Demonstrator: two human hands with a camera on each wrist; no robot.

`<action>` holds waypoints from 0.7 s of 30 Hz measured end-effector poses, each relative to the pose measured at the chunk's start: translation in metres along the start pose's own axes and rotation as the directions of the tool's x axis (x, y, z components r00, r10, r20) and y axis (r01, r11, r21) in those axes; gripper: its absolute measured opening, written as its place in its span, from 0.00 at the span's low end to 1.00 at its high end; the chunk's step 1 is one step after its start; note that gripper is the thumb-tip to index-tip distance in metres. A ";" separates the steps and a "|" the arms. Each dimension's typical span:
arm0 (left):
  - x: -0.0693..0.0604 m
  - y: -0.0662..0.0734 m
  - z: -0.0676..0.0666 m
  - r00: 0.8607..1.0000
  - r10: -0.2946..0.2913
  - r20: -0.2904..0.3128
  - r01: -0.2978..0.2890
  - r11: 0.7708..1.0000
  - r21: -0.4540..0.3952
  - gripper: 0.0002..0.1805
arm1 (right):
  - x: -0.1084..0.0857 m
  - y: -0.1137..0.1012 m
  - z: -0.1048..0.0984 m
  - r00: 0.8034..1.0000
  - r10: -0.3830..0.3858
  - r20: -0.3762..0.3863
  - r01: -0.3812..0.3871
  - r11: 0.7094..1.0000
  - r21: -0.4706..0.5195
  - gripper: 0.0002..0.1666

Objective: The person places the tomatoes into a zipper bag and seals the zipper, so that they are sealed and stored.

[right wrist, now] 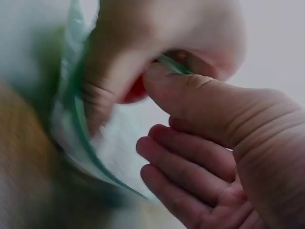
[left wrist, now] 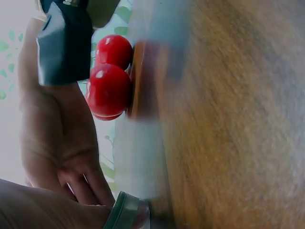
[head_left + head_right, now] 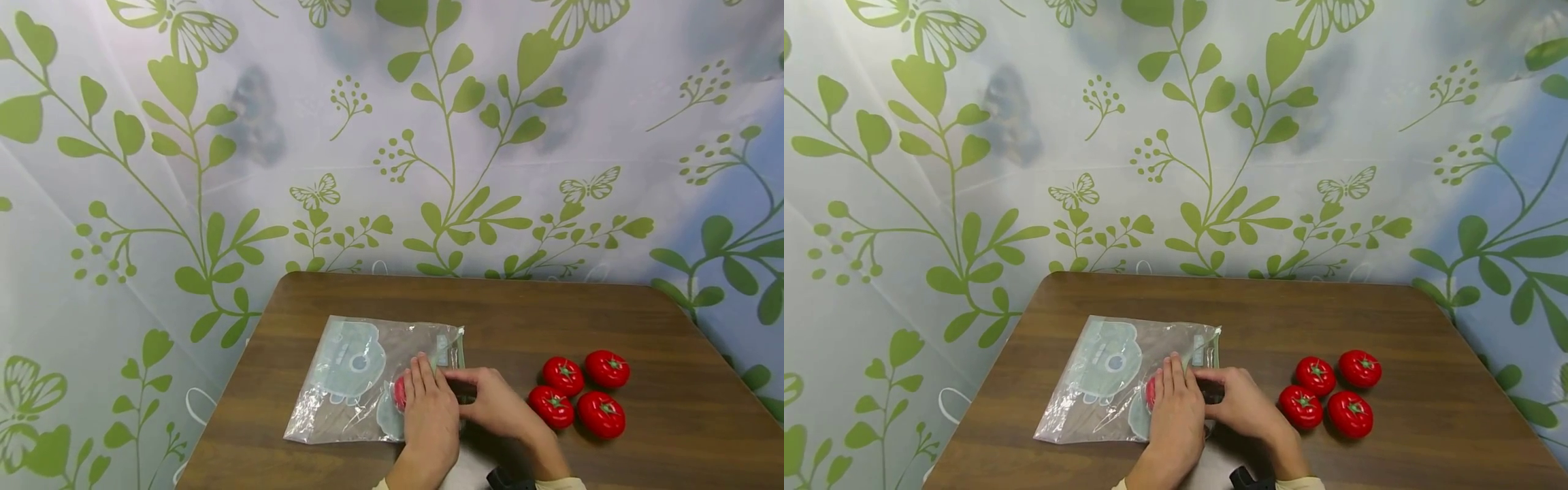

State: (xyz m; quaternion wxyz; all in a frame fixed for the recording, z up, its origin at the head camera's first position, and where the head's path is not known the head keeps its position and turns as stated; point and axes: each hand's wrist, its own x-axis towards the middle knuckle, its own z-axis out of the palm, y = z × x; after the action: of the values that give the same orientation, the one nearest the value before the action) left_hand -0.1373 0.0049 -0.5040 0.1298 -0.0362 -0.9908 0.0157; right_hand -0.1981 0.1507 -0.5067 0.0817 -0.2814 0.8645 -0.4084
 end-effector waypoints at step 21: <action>0.000 0.001 0.008 0.999 -0.006 -0.041 0.006 1.000 -0.007 0.22 | -0.057 -0.011 -0.077 0.992 0.124 -0.021 -0.124 0.992 0.001 0.38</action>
State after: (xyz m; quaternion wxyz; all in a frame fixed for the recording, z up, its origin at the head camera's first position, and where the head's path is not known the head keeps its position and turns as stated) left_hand -0.1388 0.0061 -0.5121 0.1500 -0.0340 -0.9880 0.0114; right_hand -0.1742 0.2274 -0.4533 0.0976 -0.2229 0.8811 -0.4055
